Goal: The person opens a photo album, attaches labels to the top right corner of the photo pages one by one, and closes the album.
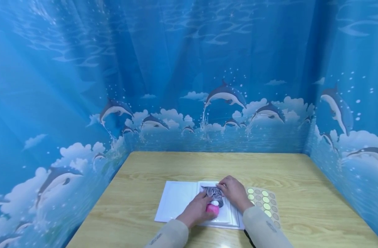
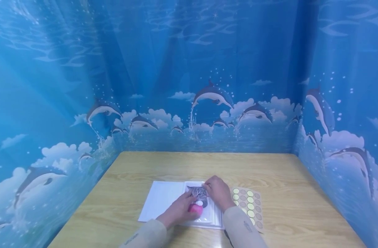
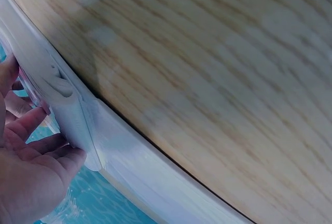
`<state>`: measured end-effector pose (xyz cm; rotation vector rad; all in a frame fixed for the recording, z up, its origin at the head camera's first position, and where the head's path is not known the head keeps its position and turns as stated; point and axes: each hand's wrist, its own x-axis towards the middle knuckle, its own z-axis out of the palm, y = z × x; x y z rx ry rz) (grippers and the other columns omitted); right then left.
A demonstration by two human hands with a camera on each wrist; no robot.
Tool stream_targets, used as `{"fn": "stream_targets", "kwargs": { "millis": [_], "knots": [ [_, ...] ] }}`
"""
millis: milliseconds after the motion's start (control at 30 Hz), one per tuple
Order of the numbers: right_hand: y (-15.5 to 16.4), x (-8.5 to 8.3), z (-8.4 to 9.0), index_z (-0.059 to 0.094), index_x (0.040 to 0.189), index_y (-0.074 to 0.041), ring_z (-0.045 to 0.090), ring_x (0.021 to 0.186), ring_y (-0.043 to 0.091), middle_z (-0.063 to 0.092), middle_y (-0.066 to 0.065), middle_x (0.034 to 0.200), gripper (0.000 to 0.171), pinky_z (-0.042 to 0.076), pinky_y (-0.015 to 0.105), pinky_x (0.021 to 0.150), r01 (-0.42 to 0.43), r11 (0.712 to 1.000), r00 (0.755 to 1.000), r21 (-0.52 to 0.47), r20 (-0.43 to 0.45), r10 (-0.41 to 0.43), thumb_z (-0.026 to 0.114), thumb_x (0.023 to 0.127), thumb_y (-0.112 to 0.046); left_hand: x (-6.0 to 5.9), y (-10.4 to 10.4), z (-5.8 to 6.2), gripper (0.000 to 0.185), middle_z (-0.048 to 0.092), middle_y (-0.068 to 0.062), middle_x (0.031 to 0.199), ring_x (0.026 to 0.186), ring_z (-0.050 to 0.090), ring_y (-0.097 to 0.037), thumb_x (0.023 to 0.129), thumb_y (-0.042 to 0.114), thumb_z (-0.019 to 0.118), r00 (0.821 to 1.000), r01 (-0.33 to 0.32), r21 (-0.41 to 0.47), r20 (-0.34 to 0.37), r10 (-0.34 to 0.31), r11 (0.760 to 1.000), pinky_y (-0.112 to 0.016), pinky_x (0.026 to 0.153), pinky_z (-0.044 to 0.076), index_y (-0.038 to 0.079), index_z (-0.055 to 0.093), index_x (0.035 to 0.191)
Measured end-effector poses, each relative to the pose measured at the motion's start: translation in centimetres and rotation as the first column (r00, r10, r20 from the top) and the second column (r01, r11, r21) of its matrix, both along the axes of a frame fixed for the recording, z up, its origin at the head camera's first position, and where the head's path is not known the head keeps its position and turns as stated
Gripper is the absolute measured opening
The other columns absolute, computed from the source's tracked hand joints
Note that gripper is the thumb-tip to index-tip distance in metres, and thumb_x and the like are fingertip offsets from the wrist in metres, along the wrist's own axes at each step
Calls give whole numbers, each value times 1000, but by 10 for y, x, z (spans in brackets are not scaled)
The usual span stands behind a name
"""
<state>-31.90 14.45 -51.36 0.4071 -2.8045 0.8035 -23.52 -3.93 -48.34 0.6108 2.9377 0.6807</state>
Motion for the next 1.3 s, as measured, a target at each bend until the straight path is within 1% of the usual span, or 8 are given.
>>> {"fn": "stream_targets", "kwargs": {
  "millis": [300,433,533,633,800,967,1067,1300],
  "knots": [
    [2,1,3,75,100,-14,61,105,30,64,9,110,15,48,51,97,7,999,997,-31,77,-5,74,89,-25,-1,1,-1,65,42,-19,150,138,40,-36,81,29,82,999,-19,18,29,18,1000,-50,112,36,7,59,136],
    [3,-1,2,75,102,-13,61,107,32,65,11,111,17,47,53,98,49,992,995,-119,90,-38,72,91,-25,-1,0,-2,66,42,-19,151,138,39,-36,80,29,83,999,-22,25,30,21,999,-50,112,36,7,58,137],
    [3,-1,2,75,102,-11,61,109,34,66,12,111,17,46,54,99,79,977,994,-197,84,-64,70,92,-25,-1,0,-2,66,44,-18,150,137,42,-34,79,31,82,1000,-13,6,3,13,1000,-46,111,38,8,59,137],
    [3,-1,1,75,102,-10,60,112,36,66,14,113,20,43,55,102,89,968,993,-233,93,-69,69,93,-26,0,0,-2,65,45,-17,149,135,44,-32,80,32,82,1000,-2,0,-15,2,1000,-44,111,39,9,59,136],
    [2,-2,2,74,105,-9,58,116,37,64,16,119,24,41,56,104,113,965,989,-236,118,-87,66,95,-30,1,0,-1,64,45,-19,148,137,42,-35,80,30,82,1000,2,15,-11,-2,1000,-46,112,37,8,60,136],
    [-2,-4,0,76,97,-16,57,117,36,66,14,118,11,41,57,104,126,969,986,-211,137,-98,71,91,-23,1,-2,-1,63,46,-19,148,136,43,-34,80,30,82,999,15,11,-29,-15,1000,-43,111,38,6,60,135],
    [-3,-4,-2,76,94,-18,57,117,37,66,14,118,7,40,58,104,125,975,984,-185,145,-99,73,88,-21,1,-2,-1,63,45,-18,148,137,42,-35,81,31,81,1000,13,10,-21,-13,1000,-43,112,38,6,60,135],
    [-1,3,0,76,100,-16,51,124,41,61,18,128,16,35,62,107,143,973,978,-181,175,-111,73,89,-27,0,-2,-1,65,44,-19,149,137,42,-35,82,32,81,1000,10,-9,-16,-10,1000,-44,112,37,6,58,138]
  ]
}}
